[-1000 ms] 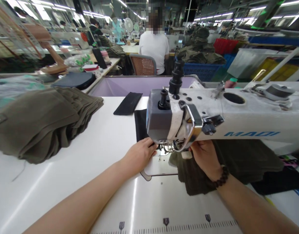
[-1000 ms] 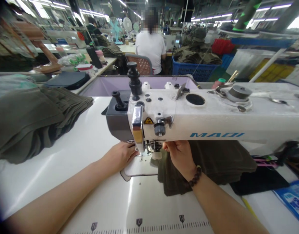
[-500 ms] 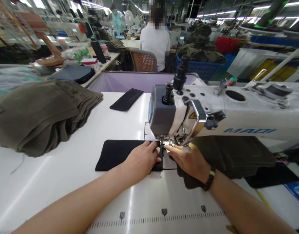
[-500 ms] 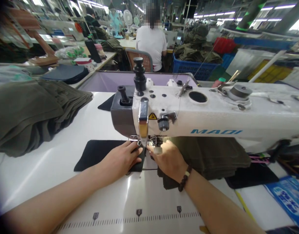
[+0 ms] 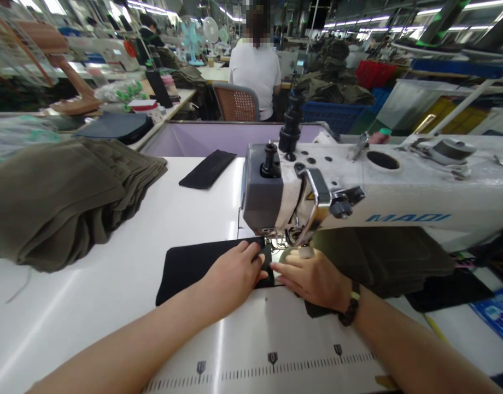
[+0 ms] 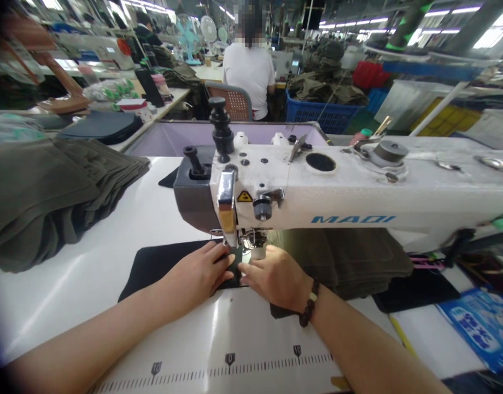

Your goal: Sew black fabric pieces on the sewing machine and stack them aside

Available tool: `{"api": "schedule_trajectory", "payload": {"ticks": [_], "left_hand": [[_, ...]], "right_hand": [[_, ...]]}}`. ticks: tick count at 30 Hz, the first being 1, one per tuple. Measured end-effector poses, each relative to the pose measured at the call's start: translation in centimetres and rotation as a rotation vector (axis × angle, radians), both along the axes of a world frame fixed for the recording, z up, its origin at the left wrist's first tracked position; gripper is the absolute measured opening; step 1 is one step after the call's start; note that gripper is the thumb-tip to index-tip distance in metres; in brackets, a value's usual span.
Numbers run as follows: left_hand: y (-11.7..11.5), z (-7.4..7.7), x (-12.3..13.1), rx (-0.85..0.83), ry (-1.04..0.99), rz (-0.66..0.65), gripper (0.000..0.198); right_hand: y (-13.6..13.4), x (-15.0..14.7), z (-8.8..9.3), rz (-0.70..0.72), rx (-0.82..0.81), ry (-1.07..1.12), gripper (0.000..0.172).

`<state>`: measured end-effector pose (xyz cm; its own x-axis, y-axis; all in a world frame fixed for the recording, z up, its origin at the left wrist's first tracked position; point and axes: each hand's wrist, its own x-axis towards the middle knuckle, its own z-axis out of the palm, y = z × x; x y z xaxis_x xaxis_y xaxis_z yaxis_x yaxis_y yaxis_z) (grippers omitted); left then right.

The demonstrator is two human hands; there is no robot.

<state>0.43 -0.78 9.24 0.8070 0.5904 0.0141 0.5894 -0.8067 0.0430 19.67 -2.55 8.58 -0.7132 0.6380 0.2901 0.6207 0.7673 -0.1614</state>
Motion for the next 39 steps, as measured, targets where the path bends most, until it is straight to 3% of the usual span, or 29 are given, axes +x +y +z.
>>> {"api": "schedule_trajectory", "payload": {"ticks": [5,12,23,29,39], "left_hand": [[-1.3,0.7,0.0,-0.106,0.028,-0.092,0.018],[-2.3,-0.1,0.2,-0.075,0.019,-0.118,0.018],[-0.7,-0.1,0.0,-0.032,0.051,-0.139,0.018],[0.8,-0.4,-0.4,-0.059,0.02,-0.072,0.02],[2.2,-1.8,-0.9,-0.051,-0.173,0.027,0.024]], "right_hand": [[-0.7,-0.1,-0.9,0.139,0.019,-0.004,0.02],[-0.9,-0.3,-1.4,0.157,0.03,-0.003,0.022],[-0.6,-0.6,-1.4,-0.048,0.003,-0.065,0.016],[-0.6,-1.1,-1.3,-0.209,-0.036,-0.111,0.018],[-0.7,-1.1,-1.3,-0.218,-0.04,-0.122,0.017]]}}
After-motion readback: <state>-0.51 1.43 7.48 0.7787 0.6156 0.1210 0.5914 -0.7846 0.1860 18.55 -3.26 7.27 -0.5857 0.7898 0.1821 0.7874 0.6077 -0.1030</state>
